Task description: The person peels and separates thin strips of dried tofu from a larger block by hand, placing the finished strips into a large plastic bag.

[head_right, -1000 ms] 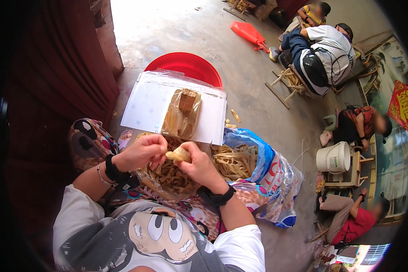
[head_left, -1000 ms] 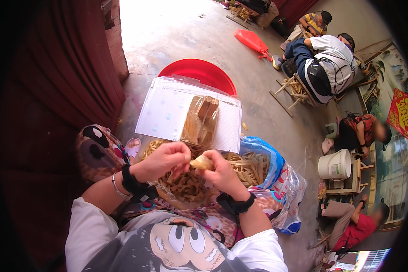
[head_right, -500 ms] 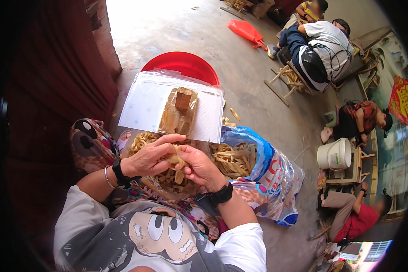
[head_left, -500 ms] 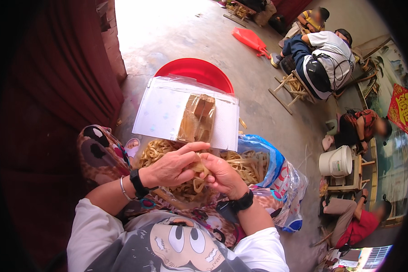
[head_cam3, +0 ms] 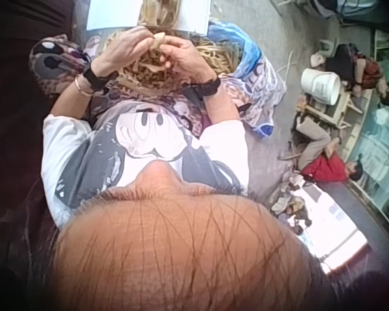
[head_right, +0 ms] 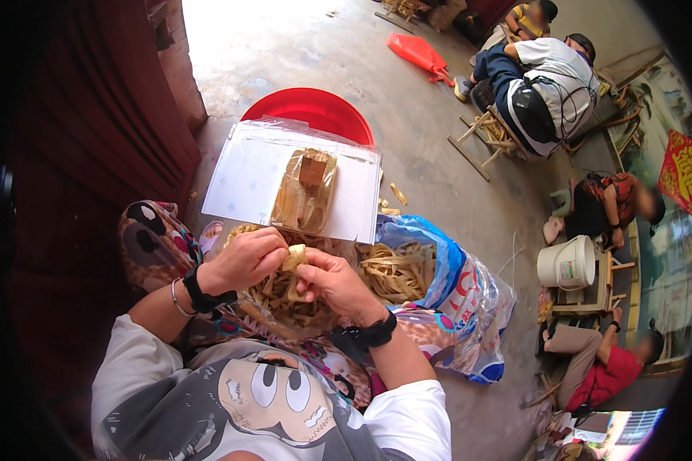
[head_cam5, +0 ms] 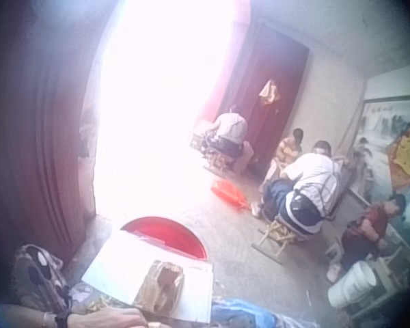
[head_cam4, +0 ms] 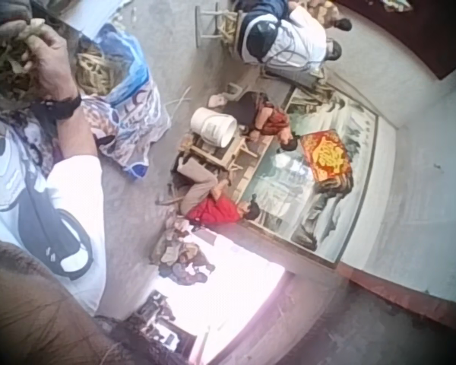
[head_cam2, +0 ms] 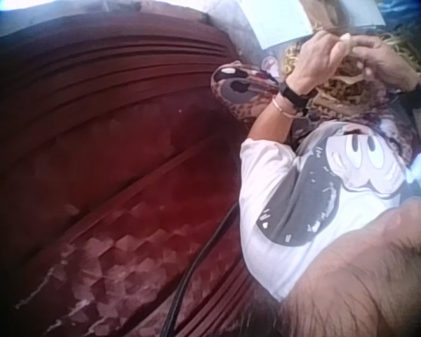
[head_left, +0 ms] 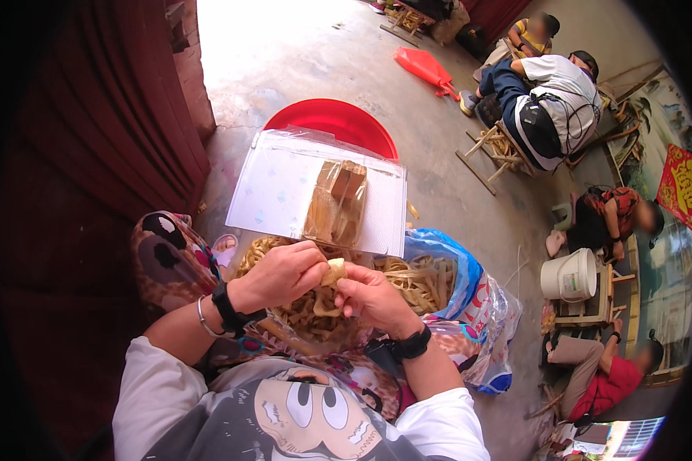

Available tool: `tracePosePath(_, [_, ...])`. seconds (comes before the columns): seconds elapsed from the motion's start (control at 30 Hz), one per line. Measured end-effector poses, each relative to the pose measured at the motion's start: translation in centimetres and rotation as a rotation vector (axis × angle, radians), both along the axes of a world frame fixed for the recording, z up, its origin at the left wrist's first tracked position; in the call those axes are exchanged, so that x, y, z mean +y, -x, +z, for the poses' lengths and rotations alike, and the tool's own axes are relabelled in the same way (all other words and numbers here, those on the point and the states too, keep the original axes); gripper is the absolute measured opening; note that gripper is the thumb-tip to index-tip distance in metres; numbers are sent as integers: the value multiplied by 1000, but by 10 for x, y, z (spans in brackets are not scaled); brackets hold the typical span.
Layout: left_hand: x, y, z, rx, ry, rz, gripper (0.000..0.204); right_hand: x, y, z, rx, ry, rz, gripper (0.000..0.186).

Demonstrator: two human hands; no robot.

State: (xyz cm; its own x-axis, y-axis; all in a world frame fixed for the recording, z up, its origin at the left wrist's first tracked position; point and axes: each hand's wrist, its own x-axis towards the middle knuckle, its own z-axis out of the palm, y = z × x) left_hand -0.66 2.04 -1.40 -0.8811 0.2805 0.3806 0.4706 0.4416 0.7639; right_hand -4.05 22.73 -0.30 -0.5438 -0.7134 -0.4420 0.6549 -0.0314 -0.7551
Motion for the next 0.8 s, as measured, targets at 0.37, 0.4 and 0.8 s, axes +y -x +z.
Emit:
tracePosePath(0.37, [-16, -6, 3, -625, -374, -138, 25, 26, 28, 11, 223, -162, -25, 12])
tracePosePath(0.4, [-16, -7, 2, -594, -384, -146, 26, 25, 27, 12, 220, -160, -22, 12])
tracePosePath(0.8, [-14, 1, 4, -942, -819, -294, 17, 5, 24, 15, 193, -161, 66, 10])
